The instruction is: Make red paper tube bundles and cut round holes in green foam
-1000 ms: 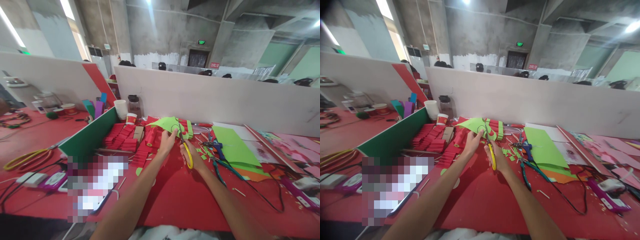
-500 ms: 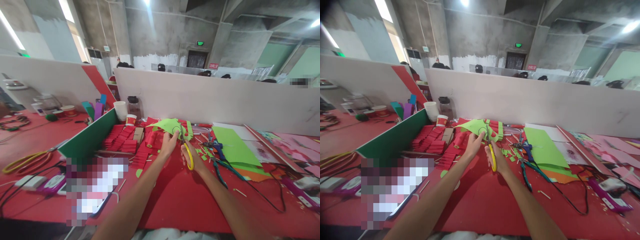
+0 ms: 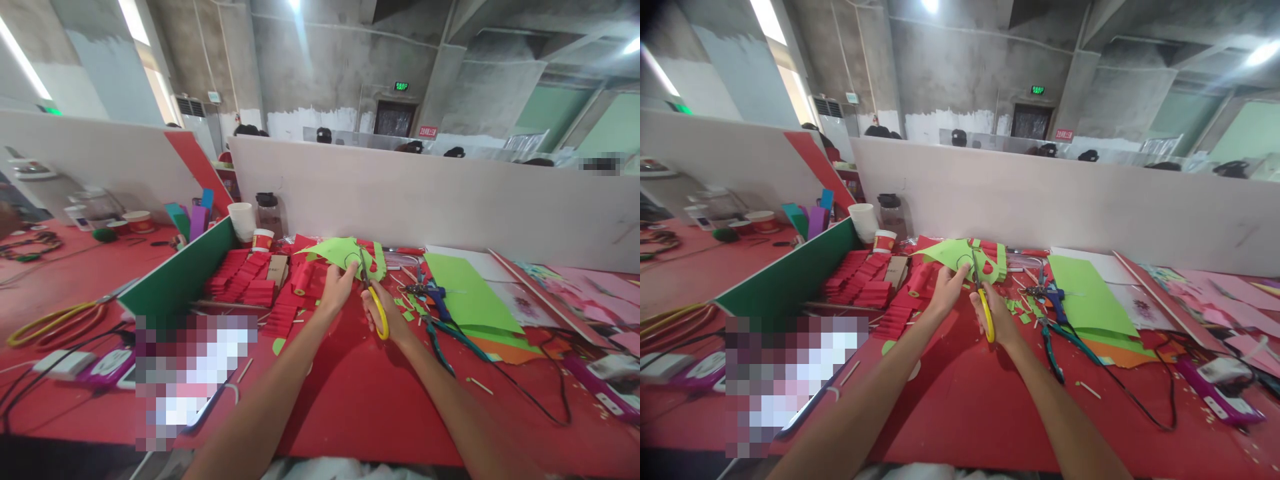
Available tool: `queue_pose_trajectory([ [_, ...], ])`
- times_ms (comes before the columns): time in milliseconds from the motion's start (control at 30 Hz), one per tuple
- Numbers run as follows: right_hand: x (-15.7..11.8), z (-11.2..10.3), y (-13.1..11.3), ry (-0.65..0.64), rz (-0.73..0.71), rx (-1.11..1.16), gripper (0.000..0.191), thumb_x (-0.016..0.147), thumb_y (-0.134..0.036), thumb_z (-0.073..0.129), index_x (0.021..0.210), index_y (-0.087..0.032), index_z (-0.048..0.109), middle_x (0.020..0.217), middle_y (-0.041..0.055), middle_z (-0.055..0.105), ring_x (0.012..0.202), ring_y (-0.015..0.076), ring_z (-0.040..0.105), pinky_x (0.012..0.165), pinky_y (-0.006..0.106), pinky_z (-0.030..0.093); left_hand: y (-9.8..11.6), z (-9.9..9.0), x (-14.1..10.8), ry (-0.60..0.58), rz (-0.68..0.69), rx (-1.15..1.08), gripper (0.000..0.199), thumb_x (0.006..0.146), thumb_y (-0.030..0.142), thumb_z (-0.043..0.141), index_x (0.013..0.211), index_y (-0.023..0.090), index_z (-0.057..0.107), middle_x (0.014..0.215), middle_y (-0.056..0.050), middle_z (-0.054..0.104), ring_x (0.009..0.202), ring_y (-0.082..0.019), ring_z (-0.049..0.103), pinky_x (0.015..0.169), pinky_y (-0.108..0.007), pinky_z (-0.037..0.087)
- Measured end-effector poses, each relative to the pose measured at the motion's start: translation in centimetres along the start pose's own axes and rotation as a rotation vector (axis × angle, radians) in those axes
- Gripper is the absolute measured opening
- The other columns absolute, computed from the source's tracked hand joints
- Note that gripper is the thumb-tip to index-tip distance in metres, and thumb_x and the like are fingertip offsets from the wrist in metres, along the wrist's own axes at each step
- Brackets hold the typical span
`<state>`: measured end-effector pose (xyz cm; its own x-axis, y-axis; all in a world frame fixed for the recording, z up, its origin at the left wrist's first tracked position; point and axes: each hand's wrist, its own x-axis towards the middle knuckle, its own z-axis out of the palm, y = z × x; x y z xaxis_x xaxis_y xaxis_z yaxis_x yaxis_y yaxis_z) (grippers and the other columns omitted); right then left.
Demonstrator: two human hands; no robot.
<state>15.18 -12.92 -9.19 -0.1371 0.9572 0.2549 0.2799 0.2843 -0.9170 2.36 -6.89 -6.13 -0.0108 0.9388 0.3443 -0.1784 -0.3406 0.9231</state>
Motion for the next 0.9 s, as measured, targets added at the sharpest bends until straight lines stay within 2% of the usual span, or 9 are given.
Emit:
queue_pose_trajectory([
  [200, 0.0, -0.9, -0.7, -0.069, 0.033, 0.040, 0.049, 0.086, -0.070, 0.048, 0.102, -0.024, 0.049, 0.057, -0.0064, 0.048, 0.037, 0.0107, 0.045, 0.034, 0.022, 0.039, 0.0, -0.1, 0.2, -0.009, -0.019, -0.020, 0.031, 0.075, 0.045, 0.069, 0.068, 0.015, 0.063, 0.059, -0.002, 0.060, 0.060, -0.016, 0.057, 0.055, -0.024, 0.044],
  [367, 0.0, -1.6, -1.2, -0.124, 0.042, 0.066, 0.048, 0.087, -0.070, 0.045, 0.101, -0.024, 0.047, 0.060, -0.0063, 0.047, 0.040, 0.0095, 0.041, 0.036, 0.022, 0.041, 0.0, -0.4, 0.5, -0.075, -0.044, -0.034, 0.031, 0.074, 0.045, 0.069, 0.070, 0.014, 0.063, 0.060, -0.001, 0.061, 0.059, -0.015, 0.056, 0.055, -0.024, 0.043],
  [900, 0.0, -1.5, -1.6, -0.087, 0.002, 0.034, 0.043, 0.089, -0.065, 0.049, 0.099, -0.024, 0.050, 0.062, -0.0057, 0.047, 0.038, 0.0088, 0.039, 0.032, 0.021, 0.038, 0.8, -0.6, 0.5, -0.130, -0.009, -0.031, 0.028, 0.076, 0.042, 0.065, 0.069, 0.015, 0.060, 0.062, 0.001, 0.059, 0.058, -0.012, 0.051, 0.056, -0.023, 0.042],
])
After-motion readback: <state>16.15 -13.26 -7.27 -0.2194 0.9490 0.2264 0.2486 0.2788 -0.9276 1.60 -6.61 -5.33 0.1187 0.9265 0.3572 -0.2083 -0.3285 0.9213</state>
